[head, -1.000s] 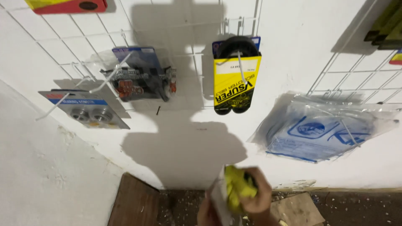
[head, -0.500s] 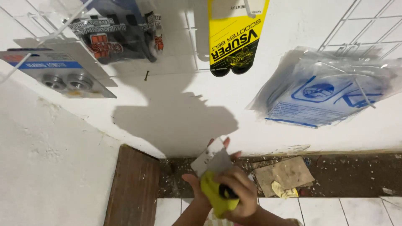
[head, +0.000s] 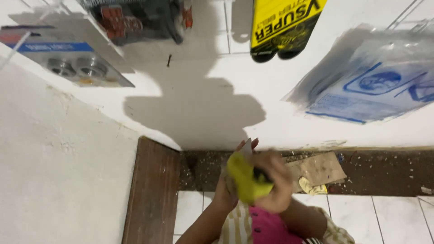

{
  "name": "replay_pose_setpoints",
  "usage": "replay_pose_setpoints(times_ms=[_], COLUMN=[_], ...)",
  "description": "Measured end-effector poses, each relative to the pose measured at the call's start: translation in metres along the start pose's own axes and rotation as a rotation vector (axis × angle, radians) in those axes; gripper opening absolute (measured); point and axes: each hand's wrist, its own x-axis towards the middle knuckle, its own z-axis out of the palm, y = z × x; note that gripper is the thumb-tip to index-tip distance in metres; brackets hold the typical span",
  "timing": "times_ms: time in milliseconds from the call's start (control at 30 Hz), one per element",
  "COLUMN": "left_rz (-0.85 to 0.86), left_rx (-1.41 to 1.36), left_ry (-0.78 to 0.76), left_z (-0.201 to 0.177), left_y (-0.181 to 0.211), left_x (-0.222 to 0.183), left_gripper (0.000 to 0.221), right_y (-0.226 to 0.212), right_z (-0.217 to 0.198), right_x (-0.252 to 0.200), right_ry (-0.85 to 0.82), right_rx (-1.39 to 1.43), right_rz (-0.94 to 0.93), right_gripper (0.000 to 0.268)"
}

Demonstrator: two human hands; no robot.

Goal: The person cleans a motorcycle part package with a yellow cloth in a parts room.

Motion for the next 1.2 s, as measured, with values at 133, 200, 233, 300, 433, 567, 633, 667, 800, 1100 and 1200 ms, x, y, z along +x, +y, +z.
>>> replay_pose_setpoints(times_ms=[133, 200, 233, 300, 433, 567, 633, 667, 800, 1100, 1200], left_rz=[0.133, 0.066, 0.000, -0.006, 0.116, -0.106, 0.078, 0.075, 0.005, -0.029, -0.021], left_rx=[0.150, 0.152, 0.155, 0.156, 0.309, 0.471, 0.388, 0.390, 0.497, 0.413, 0.513], left_ry=[-0.110, -0.082, -0.054, -0.085, -0.168, -0.019, -0.138, -0.139, -0.023, -0.030, 0.013], left_z=[0.013, 0.010, 0.009, 0.005, 0.011, 0.012, 0.003, 0.002, 0.001, 0.008, -0.006], left_y=[0.027, 0.024, 0.022, 0.022, 0.032, 0.028, 0.019, 0.018, 0.019, 0.018, 0.002], left_x=[0.009, 0.011, 0.011, 0.005, 0.002, 0.006, 0.000, -0.002, -0.004, -0.006, -0.015], left_gripper=[0.082, 0.082, 0.083, 0.087, 0.090, 0.087, 0.084, 0.084, 0.076, 0.087, 0.093], right_y=[0.025, 0.019, 0.016, 0.025, 0.035, 0.011, 0.041, 0.041, 0.029, 0.047, 0.067], right_z=[0.008, 0.021, 0.026, 0.012, -0.002, -0.006, -0.002, -0.001, 0.005, 0.007, 0.004], right_x=[-0.006, -0.021, -0.028, -0.013, -0.013, -0.006, -0.017, -0.020, -0.022, -0.047, -0.048], right_ry=[0.021, 0.013, 0.003, 0.015, -0.013, -0.092, -0.057, -0.054, -0.043, -0.032, -0.007], right_rx=[0.115, 0.163, 0.213, 0.145, 0.088, 0.089, 0.069, 0.069, 0.137, 0.259, 0.188], right_rz=[-0.034, -0.081, -0.128, -0.084, 0.061, -0.075, 0.055, 0.057, -0.004, -0.029, 0.065], right_gripper=[0.035, 0.033, 0.031, 0.036, 0.044, 0.040, 0.029, 0.029, 0.033, 0.039, 0.038])
